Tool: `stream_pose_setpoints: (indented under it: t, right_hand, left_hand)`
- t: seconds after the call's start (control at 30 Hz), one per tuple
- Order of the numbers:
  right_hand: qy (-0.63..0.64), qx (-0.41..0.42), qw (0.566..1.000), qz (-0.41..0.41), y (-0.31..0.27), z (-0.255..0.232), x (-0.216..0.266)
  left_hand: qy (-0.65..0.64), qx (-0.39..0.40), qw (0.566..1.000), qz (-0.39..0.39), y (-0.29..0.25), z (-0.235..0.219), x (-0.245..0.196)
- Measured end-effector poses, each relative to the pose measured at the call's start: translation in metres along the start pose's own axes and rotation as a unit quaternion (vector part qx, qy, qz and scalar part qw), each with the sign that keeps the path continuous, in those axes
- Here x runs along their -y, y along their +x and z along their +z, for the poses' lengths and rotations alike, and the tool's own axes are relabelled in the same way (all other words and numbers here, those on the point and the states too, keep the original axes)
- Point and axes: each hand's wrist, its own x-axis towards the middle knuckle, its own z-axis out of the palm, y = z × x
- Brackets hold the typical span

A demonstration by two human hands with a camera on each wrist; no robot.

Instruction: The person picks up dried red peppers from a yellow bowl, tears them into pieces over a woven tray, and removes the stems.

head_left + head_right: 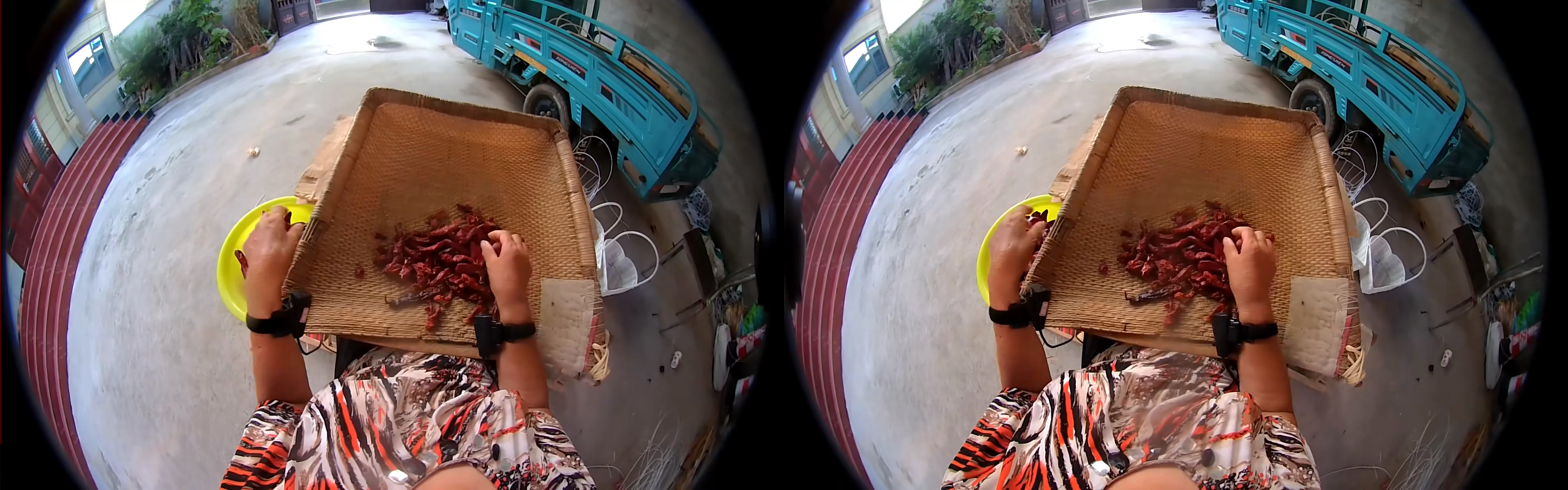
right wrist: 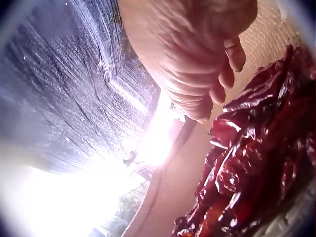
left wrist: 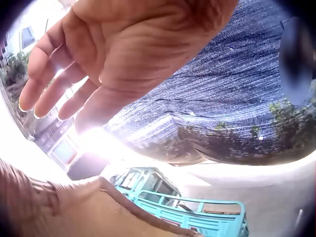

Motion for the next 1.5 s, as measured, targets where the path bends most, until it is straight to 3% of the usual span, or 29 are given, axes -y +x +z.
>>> stream_pose_setpoints:
  t: [0.13,0.2,0.27,0.37,0.47,0.6,0.8,0.83,0.9,0.93,1.0,1.03,1.07,1.13,1.17,1.27,1.33,1.37,1.47,1.5]
  right_hand:
    - [-0.061,0.061,0.996,-0.006,-0.009,0.009,0.005]
    - [0.016,0.089,0.996,0.011,-0.007,0.006,0.006]
    - [0.094,0.102,0.990,0.019,-0.007,0.006,0.004]
    - [0.238,0.056,0.970,0.010,-0.002,0.017,-0.009]
    - [0.484,0.137,0.856,0.122,0.000,-0.002,0.010]
    - [0.555,0.202,0.799,0.112,-0.005,-0.013,0.029]
    - [0.588,0.287,0.754,0.063,-0.010,-0.007,0.027]
    - [0.615,0.286,0.729,0.089,-0.011,-0.013,0.033]
    - [0.611,0.297,0.729,0.080,-0.011,-0.011,0.029]
    - [0.609,0.303,0.729,0.075,-0.010,-0.011,0.029]
    - [0.577,0.248,0.773,0.088,-0.007,-0.020,0.031]
    - [0.559,0.221,0.794,0.094,-0.005,-0.023,0.032]
    - [0.492,0.165,0.851,0.078,-0.002,-0.014,0.018]
    - [0.301,0.063,0.950,0.059,0.002,-0.011,0.001]
    - [0.203,0.073,0.972,0.092,0.003,-0.019,-0.005]
    - [0.027,0.107,0.991,0.079,0.000,-0.025,-0.024]
    - [-0.019,0.138,0.987,0.085,-0.001,-0.029,-0.025]
    - [-0.042,0.154,0.983,0.087,-0.001,-0.030,-0.025]
    - [-0.050,0.170,0.982,0.071,-0.005,-0.023,-0.025]
    - [-0.048,0.140,0.988,0.042,-0.006,-0.018,-0.025]
  left_hand:
    - [-0.048,0.142,0.987,0.058,-0.006,0.018,-0.050]
    - [-0.035,0.137,0.981,0.134,-0.015,0.031,-0.076]
    - [-0.094,0.192,0.963,0.165,-0.024,0.037,-0.100]
    - [-0.161,0.269,0.931,0.187,-0.034,0.053,-0.115]
    - [-0.248,0.276,0.910,0.183,-0.040,0.063,-0.122]
    - [-0.343,0.231,0.895,0.165,-0.045,0.080,-0.129]
    - [-0.384,0.271,0.867,0.168,-0.045,0.077,-0.129]
    - [-0.385,0.294,0.861,0.156,-0.044,0.075,-0.128]
    - [-0.385,0.338,0.849,0.131,-0.041,0.071,-0.127]
    - [-0.365,0.316,0.865,0.136,-0.039,0.074,-0.124]
    - [-0.323,0.269,0.896,0.145,-0.035,0.080,-0.115]
    - [-0.274,0.278,0.915,0.106,-0.031,0.053,-0.120]
    - [-0.242,0.208,0.938,0.132,-0.028,0.051,-0.110]
    - [-0.188,0.143,0.963,0.131,-0.019,0.035,-0.091]
    - [-0.160,0.124,0.974,0.099,-0.016,0.023,-0.083]
    - [-0.060,0.043,0.997,0.036,-0.008,0.006,-0.046]
    - [0.024,0.006,0.999,-0.025,-0.001,0.004,-0.020]
    - [0.000,-0.018,1.000,-0.017,0.003,0.013,0.006]
    - [0.045,-0.057,0.996,-0.056,-0.001,-0.003,0.004]
    - [0.047,-0.044,0.996,-0.062,-0.002,-0.006,0.002]
